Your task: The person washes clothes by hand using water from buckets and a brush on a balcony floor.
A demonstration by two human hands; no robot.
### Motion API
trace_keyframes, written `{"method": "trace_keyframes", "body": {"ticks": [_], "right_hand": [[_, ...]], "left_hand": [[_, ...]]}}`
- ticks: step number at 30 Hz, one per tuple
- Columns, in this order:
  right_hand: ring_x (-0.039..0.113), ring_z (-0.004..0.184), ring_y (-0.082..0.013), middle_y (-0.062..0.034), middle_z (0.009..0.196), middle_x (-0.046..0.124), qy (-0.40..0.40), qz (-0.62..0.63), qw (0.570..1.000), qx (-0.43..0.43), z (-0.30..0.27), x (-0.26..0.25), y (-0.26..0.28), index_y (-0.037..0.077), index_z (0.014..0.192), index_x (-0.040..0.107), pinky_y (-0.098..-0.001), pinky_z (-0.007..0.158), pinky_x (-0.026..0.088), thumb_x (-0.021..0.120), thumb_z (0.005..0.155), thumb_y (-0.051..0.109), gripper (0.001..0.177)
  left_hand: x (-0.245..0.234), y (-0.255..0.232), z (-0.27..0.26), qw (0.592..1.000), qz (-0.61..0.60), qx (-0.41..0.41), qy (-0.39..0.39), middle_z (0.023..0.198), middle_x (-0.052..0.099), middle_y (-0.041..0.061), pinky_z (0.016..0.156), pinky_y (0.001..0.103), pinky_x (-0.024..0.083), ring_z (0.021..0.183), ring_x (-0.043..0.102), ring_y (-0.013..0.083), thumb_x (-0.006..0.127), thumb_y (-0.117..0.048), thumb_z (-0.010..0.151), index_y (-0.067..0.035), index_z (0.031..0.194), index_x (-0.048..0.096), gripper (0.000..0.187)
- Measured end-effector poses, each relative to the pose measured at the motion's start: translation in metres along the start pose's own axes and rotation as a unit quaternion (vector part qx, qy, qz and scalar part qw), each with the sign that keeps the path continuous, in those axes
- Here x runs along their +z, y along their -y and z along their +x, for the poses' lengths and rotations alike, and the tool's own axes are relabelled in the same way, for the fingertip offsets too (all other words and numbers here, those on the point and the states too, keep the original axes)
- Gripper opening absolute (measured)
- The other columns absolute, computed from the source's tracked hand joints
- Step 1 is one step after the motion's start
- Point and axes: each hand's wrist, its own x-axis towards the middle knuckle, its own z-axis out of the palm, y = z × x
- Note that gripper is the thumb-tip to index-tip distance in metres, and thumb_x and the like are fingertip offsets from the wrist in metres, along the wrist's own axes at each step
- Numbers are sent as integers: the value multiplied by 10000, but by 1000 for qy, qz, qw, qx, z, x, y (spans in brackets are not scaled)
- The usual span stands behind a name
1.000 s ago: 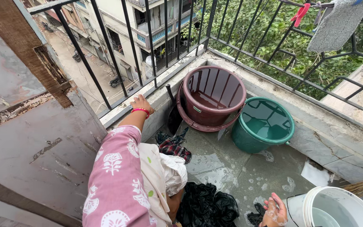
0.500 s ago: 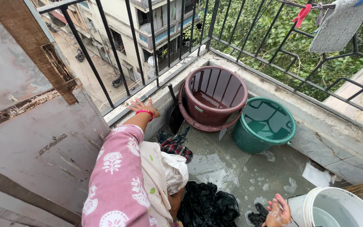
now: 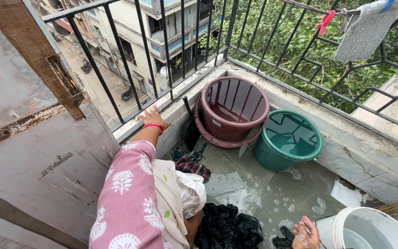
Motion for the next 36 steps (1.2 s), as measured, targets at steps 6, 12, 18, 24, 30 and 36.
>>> {"method": "trace_keyframes", "body": {"ticks": [6, 12, 18, 24, 30, 36], "right_hand": [[676, 893, -211, -219, 1377, 634, -28, -11, 999, -29, -9, 14, 4, -46, 1294, 581, -290, 693, 541, 594, 1013, -38, 281], [680, 879, -187, -182, 1374, 617, -2, -1, 1000, -3, -8, 12, 13, -24, 1284, 582, -282, 666, 553, 602, 989, -25, 296], [678, 877, -192, -204, 1368, 632, -34, -28, 999, -17, -15, 20, 24, -62, 1282, 579, -289, 686, 543, 609, 1006, -30, 279], [679, 902, -201, -210, 1369, 618, -17, -1, 1000, 1, -7, 4, 6, -52, 1311, 579, -285, 703, 555, 597, 1008, -27, 305], [683, 902, -200, -197, 1383, 611, 2, 30, 1000, 0, -4, 2, 5, -36, 1309, 578, -290, 696, 558, 607, 994, -28, 317], [691, 865, -190, -184, 1332, 643, -24, -33, 999, -23, -19, 20, 39, -45, 1260, 596, -274, 673, 558, 606, 998, -24, 263]], "left_hand": [[10, 3, 20, 999, -41, -6, -26, 1705, 224, 107, 1212, 677, 50, 1570, 139, 379, 619, -541, 880, -23, 1644, 183, 1021], [12, 4, 19, 998, -8, -7, -60, 1711, 176, 117, 1185, 656, 117, 1549, 167, 366, 634, -524, 853, -80, 1609, 279, 946], [-8, 5, -11, 998, -40, -53, 6, 1631, 190, 399, 1180, 684, 33, 1548, 92, 505, 648, -523, 877, -240, 1674, 145, 983], [-24, -7, -41, 996, -51, -56, 41, 1687, -72, 309, 1089, 804, -57, 1532, -101, 520, 691, -596, 823, -357, 1658, -80, 1161], [-7, -23, -40, 1000, 5, -4, 4, 1695, -209, 225, 1055, 840, -56, 1493, -221, 564, 659, -629, 828, -375, 1641, -27, 1094], [19, -57, -66, 987, -15, 143, -74, 1660, -223, 271, 1107, 768, -117, 1471, -304, 544, 675, -717, 770, -317, 1659, 59, 1153]]}}
